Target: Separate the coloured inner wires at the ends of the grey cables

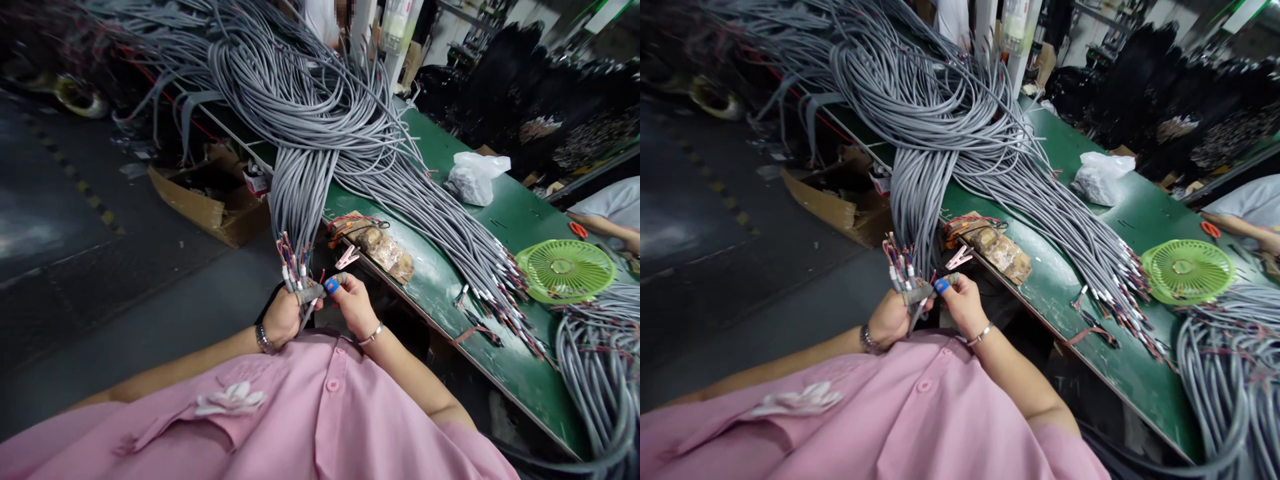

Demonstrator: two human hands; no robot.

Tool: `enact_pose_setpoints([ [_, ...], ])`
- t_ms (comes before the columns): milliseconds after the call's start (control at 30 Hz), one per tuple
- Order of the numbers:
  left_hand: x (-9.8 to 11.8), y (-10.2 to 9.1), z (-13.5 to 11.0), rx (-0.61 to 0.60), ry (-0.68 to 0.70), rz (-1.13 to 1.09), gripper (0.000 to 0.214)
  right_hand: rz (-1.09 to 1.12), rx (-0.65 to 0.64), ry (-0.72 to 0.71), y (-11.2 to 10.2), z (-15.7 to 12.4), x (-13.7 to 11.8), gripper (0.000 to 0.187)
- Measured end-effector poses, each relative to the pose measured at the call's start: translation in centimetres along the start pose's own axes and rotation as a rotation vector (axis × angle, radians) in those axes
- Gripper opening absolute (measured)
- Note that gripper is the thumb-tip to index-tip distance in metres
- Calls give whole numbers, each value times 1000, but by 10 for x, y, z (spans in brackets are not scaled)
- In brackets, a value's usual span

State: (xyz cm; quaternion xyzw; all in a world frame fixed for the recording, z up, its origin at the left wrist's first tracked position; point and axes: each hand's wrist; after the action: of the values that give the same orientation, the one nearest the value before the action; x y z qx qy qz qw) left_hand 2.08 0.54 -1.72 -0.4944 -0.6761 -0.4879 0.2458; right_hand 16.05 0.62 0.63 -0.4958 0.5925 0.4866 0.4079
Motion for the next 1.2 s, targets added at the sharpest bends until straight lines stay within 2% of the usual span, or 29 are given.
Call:
enact_pose_setpoints([
  [100, -3, -2, 2, 15, 8, -36, 16, -3, 7, 11, 0, 1, -2, 30],
  [333, -4, -2, -1, -34, 25, 36, 14, -25, -103, 70, 1, 10, -5, 24],
  [500, -3, -3, -1, -24, 25, 29, 13, 123, 68, 109, 0, 14, 4, 19],
  [567, -3, -4, 0, -3, 32, 16, 14, 146, 76, 107, -1, 11, 3, 19],
  [733, -4, -4, 1, -34, 44, 47, 14, 51, -70, 150, -1, 4, -9, 29],
  [867, -5, -5, 0, -43, 24, 57, 13, 18, -58, 130, -2, 6, -10, 27],
  [1033, -6, -9, 0, -85, 11, 0, 12, 183, -75, 232, -5, 10, -1, 23],
  [1200, -7, -13, 1, -125, 34, -46, 13, 382, -232, 373, -9, 12, 3, 23],
])
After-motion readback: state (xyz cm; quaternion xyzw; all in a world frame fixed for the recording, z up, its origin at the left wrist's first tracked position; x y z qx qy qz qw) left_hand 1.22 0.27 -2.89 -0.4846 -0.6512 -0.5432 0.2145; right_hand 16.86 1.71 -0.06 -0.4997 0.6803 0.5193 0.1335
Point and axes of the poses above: each hand's wrist, its own z-axis towards the middle knuckle, its own y-axis out of the palm, x = y × z, and after that the axes turned 4 degrees about -y, right-handed
